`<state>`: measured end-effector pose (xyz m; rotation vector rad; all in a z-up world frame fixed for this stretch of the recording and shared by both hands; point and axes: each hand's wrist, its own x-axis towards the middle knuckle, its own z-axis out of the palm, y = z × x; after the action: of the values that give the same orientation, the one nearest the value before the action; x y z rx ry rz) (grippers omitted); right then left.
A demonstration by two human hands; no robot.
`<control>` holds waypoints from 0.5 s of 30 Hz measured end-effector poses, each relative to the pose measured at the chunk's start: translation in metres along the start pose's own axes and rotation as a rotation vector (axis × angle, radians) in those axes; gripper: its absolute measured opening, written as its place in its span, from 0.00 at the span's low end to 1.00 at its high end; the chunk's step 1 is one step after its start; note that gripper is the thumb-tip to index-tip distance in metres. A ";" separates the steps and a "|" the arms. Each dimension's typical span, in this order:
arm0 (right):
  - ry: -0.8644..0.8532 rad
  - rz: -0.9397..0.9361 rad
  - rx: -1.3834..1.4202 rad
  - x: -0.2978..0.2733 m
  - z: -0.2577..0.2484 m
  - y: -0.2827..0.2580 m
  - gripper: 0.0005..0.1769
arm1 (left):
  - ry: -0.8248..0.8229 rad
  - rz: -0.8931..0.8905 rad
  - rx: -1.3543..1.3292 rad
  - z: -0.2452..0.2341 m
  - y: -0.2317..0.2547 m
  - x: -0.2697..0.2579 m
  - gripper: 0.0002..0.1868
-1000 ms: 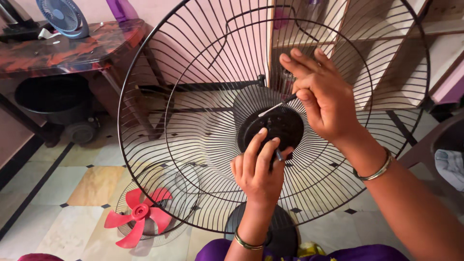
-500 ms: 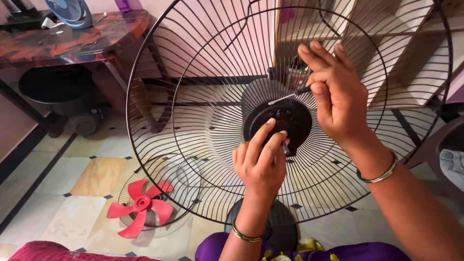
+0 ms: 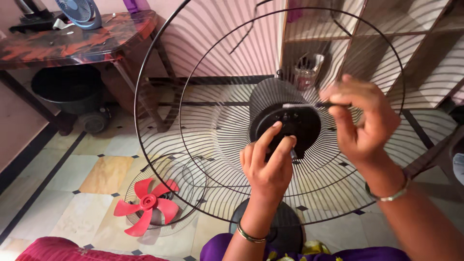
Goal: The person uses a screwdriver to tighten a screw on the central hub of a standing electric fan. They repeatedly adjust the screw and test the fan head by hand, keeping the fan blades off to the side.
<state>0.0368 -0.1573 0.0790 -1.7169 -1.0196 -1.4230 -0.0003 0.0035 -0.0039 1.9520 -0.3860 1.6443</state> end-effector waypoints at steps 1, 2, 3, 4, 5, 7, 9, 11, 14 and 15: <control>-0.001 0.001 -0.035 -0.005 -0.004 -0.004 0.09 | -0.006 -0.004 0.007 0.001 0.000 -0.001 0.13; -0.003 0.001 -0.070 -0.011 -0.007 -0.008 0.09 | -0.010 -0.004 0.011 0.001 -0.001 -0.002 0.13; -0.005 0.002 -0.104 -0.018 -0.011 -0.012 0.10 | -0.013 -0.004 0.016 0.002 -0.001 -0.003 0.13; -0.021 0.033 -0.115 -0.023 -0.014 -0.015 0.09 | -0.015 -0.006 0.021 0.002 -0.001 -0.004 0.14; -0.037 0.064 -0.126 -0.028 -0.017 -0.018 0.09 | -0.010 0.000 0.015 0.003 -0.001 -0.004 0.14; -0.013 0.116 -0.084 -0.039 -0.017 -0.019 0.08 | -0.005 0.010 0.009 0.003 0.000 -0.006 0.14; 0.063 0.153 0.010 -0.048 -0.012 -0.016 0.09 | -0.012 0.011 0.012 0.003 -0.001 -0.006 0.15; 0.142 0.188 0.100 -0.057 -0.003 -0.010 0.10 | -0.017 0.016 0.001 0.003 -0.002 -0.005 0.15; 0.165 0.124 0.033 -0.070 0.013 -0.001 0.12 | -0.042 0.047 -0.023 -0.001 -0.005 -0.002 0.16; 0.157 0.084 -0.023 -0.075 0.018 0.001 0.13 | -0.061 0.071 -0.033 -0.005 -0.008 0.000 0.17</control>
<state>0.0382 -0.1528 0.0021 -1.6166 -0.8406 -1.4944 0.0002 0.0124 -0.0048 1.9883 -0.5085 1.6151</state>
